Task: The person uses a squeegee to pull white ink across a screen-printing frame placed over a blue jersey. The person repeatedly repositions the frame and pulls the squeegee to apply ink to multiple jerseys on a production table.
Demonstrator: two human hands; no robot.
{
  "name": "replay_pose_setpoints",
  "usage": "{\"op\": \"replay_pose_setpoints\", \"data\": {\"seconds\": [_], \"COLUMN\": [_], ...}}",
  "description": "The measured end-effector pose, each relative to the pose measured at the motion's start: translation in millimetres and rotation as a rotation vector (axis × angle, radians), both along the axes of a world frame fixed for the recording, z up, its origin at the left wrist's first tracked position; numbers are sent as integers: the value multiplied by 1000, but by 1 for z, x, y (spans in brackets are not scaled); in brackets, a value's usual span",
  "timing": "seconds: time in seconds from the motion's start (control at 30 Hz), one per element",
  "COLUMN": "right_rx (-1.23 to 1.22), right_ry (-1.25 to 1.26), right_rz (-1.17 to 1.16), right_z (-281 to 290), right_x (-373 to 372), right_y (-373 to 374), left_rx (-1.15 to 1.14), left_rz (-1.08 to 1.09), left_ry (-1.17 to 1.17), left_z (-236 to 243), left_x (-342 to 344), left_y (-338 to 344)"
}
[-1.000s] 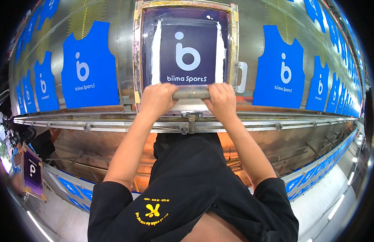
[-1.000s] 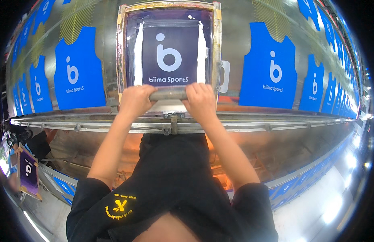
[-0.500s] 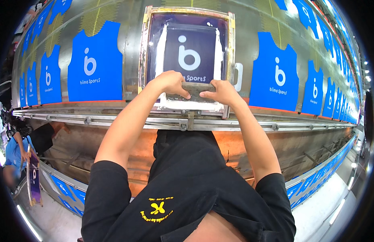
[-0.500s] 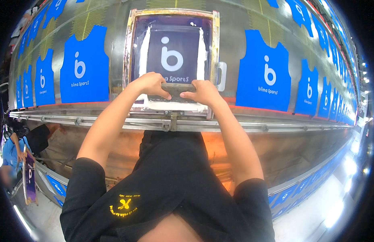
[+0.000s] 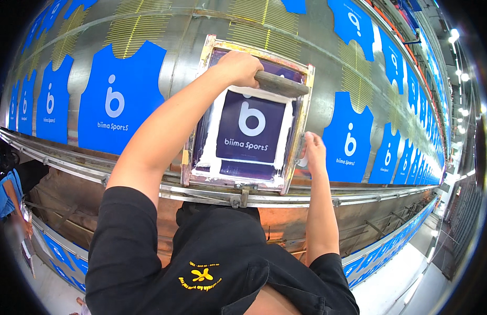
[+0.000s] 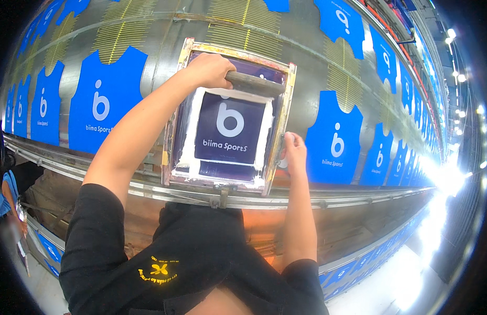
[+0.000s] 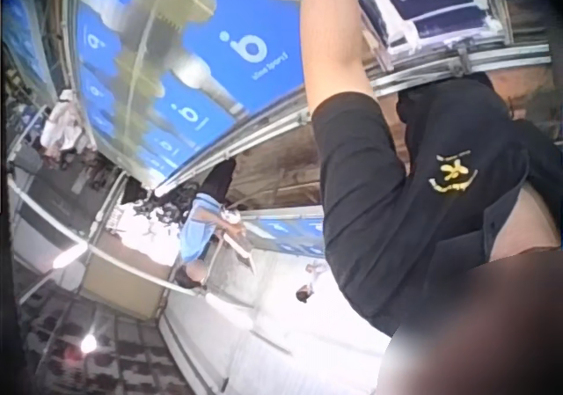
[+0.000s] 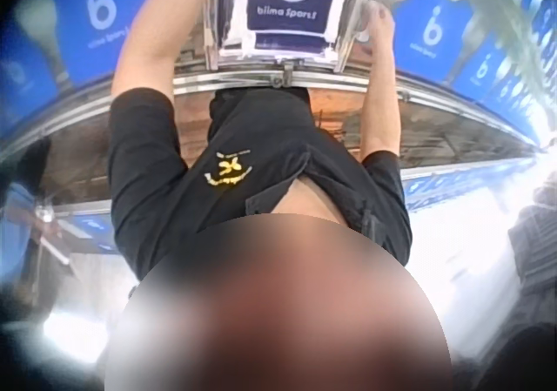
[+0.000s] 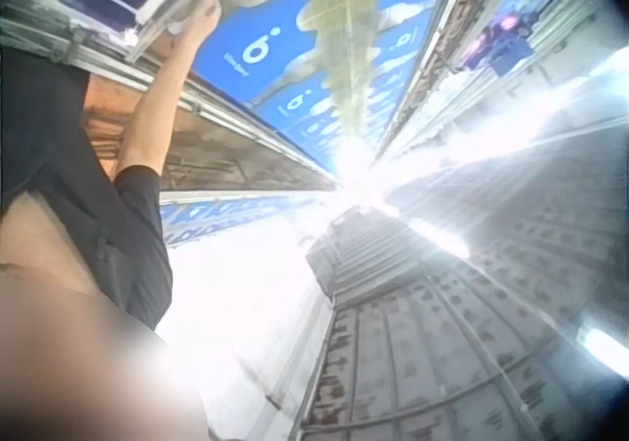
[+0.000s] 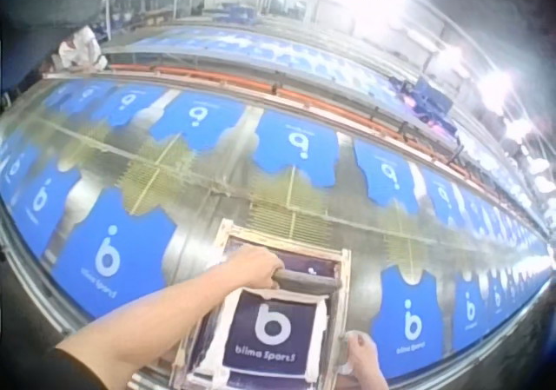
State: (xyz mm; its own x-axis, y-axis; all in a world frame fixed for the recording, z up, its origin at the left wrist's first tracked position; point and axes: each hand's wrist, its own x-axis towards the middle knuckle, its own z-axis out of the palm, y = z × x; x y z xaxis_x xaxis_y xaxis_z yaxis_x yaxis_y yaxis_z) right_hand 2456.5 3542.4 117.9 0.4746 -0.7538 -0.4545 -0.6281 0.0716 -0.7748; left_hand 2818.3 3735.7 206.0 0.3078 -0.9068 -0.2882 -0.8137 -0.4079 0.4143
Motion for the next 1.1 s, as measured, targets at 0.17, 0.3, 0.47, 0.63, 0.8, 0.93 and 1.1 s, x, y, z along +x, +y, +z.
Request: {"op": "replay_pose_setpoints", "data": {"seconds": [0.17,0.3,0.47,0.63,0.8,0.93,1.1], "right_rx": [173,122,71,-357,-163,-233,-141], "right_ry": [-18,-107,-145,-301,-270,-292,-252], "right_rz": [-124,-118,-119,-153,-160,-106,-150], "right_z": [26,48,38,40,68,38,-12], "right_x": [11,16,14,21,58,122,195], "right_y": [13,17,15,24,89,183,320], "left_rx": [-31,-243,-357,-481,-434,-307,-185], "left_rz": [88,175,145,153,160,210,279], "left_ry": [-10,-110,-121,-115,-76,20,63], "left_z": [-26,-35,-30,-32,-25,-9,1], "left_x": [-7,-75,-210,-276,-228,-153,-67], "left_y": [13,67,161,221,275,349,464]}}
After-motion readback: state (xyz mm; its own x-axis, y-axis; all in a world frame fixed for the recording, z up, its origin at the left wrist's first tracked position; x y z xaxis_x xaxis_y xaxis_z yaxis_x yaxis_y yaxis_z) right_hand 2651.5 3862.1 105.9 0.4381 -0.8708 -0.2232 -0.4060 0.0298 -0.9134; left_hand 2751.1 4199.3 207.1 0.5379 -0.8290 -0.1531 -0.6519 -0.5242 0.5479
